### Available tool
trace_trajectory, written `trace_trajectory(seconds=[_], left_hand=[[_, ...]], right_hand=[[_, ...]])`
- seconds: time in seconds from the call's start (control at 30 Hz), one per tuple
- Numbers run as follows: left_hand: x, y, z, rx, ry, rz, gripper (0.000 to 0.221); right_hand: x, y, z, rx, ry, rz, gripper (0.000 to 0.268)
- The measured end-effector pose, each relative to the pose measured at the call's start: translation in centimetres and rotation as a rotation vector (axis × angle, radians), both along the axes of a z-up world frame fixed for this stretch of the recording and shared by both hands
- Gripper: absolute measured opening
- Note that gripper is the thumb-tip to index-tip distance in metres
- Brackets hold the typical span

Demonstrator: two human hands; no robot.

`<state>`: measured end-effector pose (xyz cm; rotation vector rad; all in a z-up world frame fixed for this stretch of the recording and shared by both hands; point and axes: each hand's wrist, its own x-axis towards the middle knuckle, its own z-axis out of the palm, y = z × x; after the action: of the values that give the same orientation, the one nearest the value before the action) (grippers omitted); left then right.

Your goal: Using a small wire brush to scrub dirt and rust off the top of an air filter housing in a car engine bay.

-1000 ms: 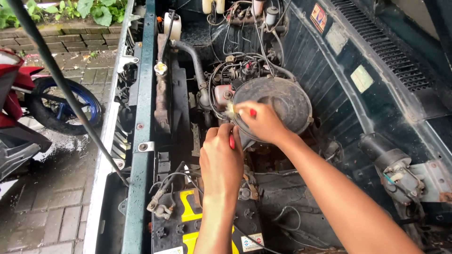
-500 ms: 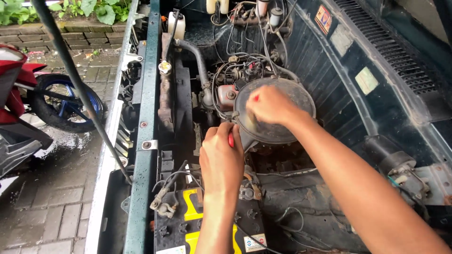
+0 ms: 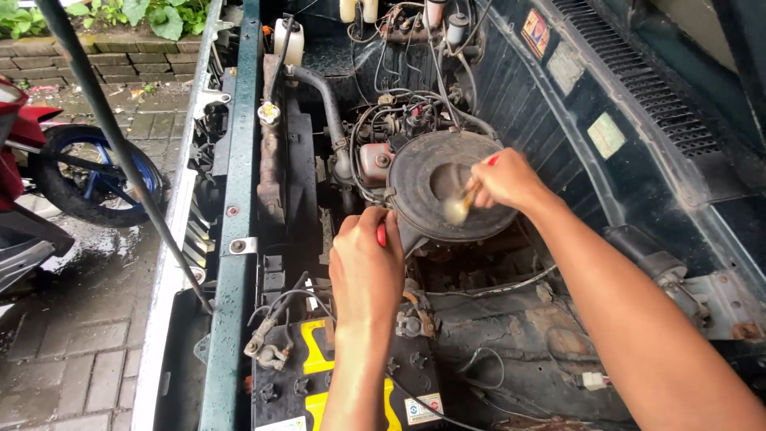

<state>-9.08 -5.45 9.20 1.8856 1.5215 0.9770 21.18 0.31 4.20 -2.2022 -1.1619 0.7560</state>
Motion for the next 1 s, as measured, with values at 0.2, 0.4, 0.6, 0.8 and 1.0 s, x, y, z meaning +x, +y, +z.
trace_trajectory(seconds=[0.2,0.4,0.6,0.8,1.0], left_hand=[[0.1,0.0,-0.2,0.013,-0.005,-0.049,0.02],[0.1,0.1,-0.3,-0.043,0.039,-0.062,0.02],[-0.2,0.2,0.6,-0.129,-0.024,-0.1,0.021],[-0.5,0.3,0.6,-0.167,-0.049,-0.122,0.022],[-0.3,-0.7,1.9,-0.216,-0.221,-0.218,0.03]], right_hand=[[-6.7,-3.0,3.2,0.199,0.363,0.035,0.033],[-2.2,-3.9,0.9,0.124,0.168,-0.045,0.022],[-2.8,-7.1,3.9,0.007,-0.906,0.198,0.028],[-8.6,-10.8,4.0,0.197,0.233,0.193,0.024],[-5.2,-13.7,2.5,0.098,-0.194,0.202,0.022]])
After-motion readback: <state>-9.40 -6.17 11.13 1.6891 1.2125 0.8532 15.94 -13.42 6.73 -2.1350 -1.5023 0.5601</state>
